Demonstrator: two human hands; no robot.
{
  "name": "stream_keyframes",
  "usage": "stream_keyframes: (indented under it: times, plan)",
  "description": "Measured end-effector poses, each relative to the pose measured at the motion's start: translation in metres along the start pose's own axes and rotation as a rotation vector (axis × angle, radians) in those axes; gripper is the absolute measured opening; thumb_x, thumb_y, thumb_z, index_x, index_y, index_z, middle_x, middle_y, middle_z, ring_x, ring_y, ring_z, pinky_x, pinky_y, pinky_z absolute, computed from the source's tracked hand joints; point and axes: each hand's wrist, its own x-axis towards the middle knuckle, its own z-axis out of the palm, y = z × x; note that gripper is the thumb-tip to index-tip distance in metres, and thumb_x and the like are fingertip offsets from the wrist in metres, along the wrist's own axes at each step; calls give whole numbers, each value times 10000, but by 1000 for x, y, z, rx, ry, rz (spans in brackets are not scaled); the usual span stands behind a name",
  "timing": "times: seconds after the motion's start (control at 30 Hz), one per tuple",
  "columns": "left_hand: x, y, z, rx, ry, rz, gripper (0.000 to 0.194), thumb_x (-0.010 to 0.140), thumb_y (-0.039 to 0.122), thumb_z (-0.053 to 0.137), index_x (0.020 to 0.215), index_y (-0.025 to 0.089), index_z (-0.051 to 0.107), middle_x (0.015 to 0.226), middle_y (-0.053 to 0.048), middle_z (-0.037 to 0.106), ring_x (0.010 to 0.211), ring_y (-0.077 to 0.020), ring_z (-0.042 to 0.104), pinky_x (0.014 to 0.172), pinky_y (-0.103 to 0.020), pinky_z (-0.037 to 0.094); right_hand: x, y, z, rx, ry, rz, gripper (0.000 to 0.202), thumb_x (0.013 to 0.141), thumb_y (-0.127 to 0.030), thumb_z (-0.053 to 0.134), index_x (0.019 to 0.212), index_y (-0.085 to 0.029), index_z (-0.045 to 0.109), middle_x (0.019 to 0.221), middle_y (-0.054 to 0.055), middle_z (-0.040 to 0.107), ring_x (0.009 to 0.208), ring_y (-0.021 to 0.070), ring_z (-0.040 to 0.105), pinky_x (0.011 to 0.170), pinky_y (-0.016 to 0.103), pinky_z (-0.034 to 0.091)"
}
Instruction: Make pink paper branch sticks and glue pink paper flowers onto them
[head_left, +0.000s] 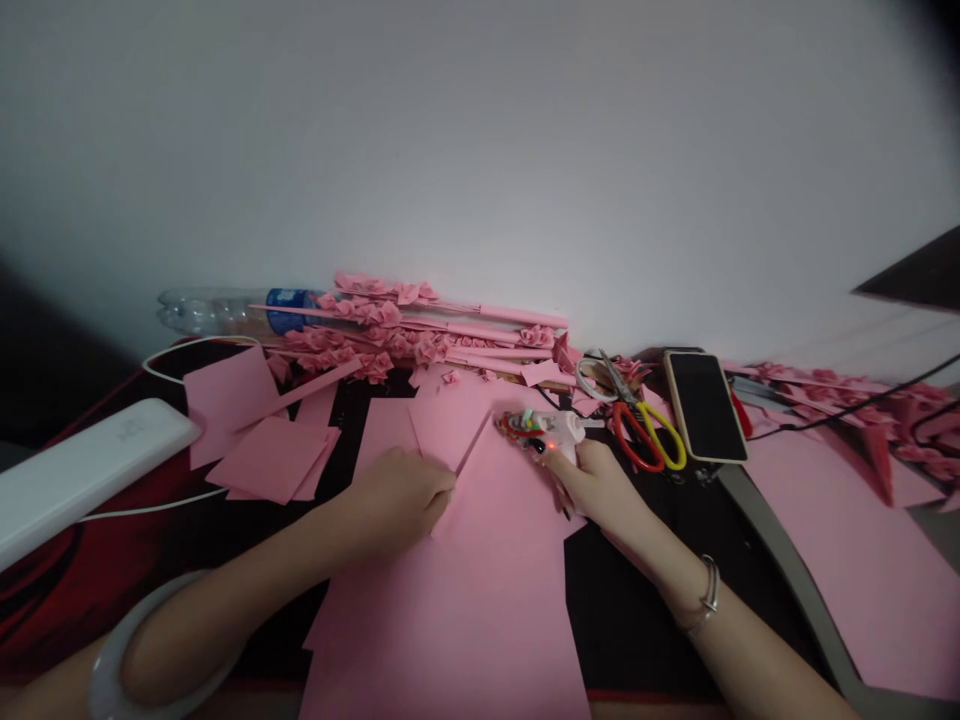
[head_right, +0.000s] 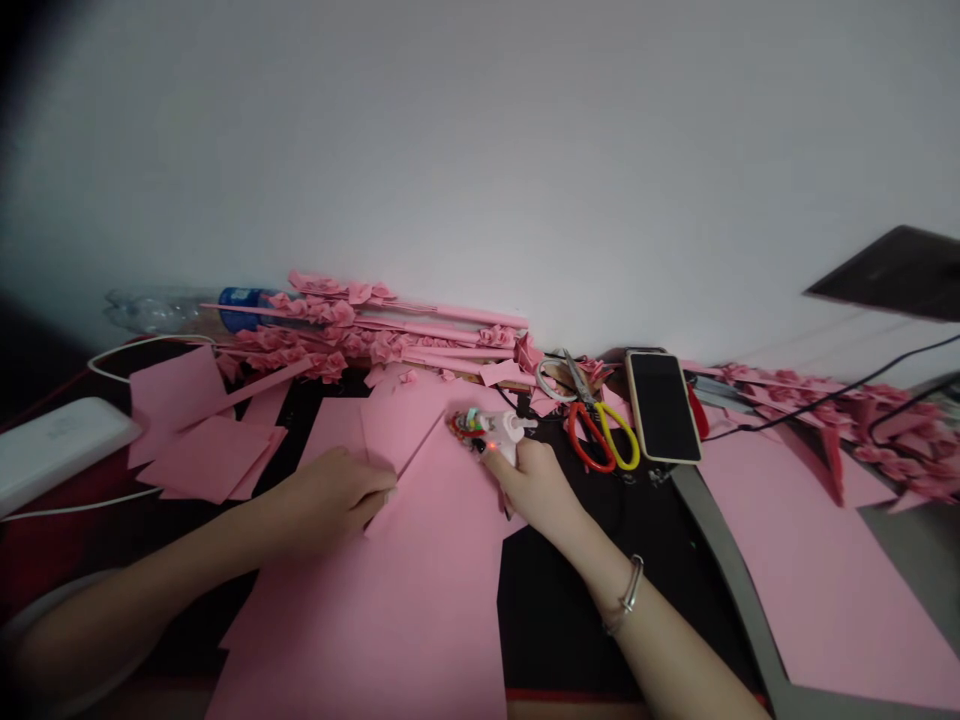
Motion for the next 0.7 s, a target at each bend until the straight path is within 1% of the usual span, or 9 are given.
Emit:
stream_keyframes:
  times: [0.13, 0.23, 0.3, 0.37, 0.5, 0.6, 0.7]
  plan:
    - [0, 1, 0, -3, 3, -4, 266, 865, 172, 373, 602, 173, 407, 629, -2, 500, 572, -137, 378, 569, -319, 180, -4, -3, -4, 17, -87, -31, 460, 888, -327, 470, 444, -206, 467, 346, -6, 511, 351, 111, 511, 408, 202, 377]
    - [0, 1, -1, 1, -5, -12, 267, 861, 173, 377, 597, 173, 415, 636, -7, 512, 579, -141, 387, 570, -317, 184, -7, -6, -7, 74, -195, -26, 395, 871, -272, 472, 482, -203, 482, 340, -31, 486, 347, 105, 487, 410, 200, 375]
    - [0, 2, -2, -2, -6, -11, 265, 857, 168, 379, 596, 172, 425, 635, -9, 518, 583, -141, 398, 574, -314, 195, -8, -6, -7, 100, -227, -16, 399, 869, -265, 468, 474, -205, 474, 339, -34, 479, 345, 102, 481, 412, 201, 379]
    - [0, 1, -1, -12, -4, -11, 261, 855, 168, 382, 602, 172, 443, 637, -10, 528, 590, -141, 414, 582, -309, 212, -6, -3, -6, 105, -185, 4, 427, 873, -295, 478, 456, -206, 462, 341, -29, 479, 340, 102, 484, 403, 203, 374]
    - [0, 1, -1, -27, -9, -17, 260, 857, 174, 387, 610, 172, 468, 653, -10, 551, 599, -144, 436, 596, -308, 235, 3, 6, -2, 110, -46, 38, 482, 894, -367, 465, 440, -205, 460, 340, -14, 489, 335, 113, 513, 403, 209, 390]
    - [-1, 2, -2, -21, -13, -18, 254, 856, 172, 391, 613, 174, 466, 660, -9, 557, 604, -147, 441, 599, -306, 243, 8, 9, -2, 108, -33, 44, 505, 908, -382, 439, 437, -201, 467, 339, -1, 499, 339, 117, 527, 399, 208, 385]
    - [-1, 4, -4, -5, -15, -35, 254, 856, 166, 388, 612, 173, 459, 664, -13, 556, 601, -145, 441, 591, -302, 242, 6, 7, -3, 116, -61, 39, 475, 891, -353, 467, 442, -197, 467, 342, -10, 492, 335, 104, 509, 400, 199, 383]
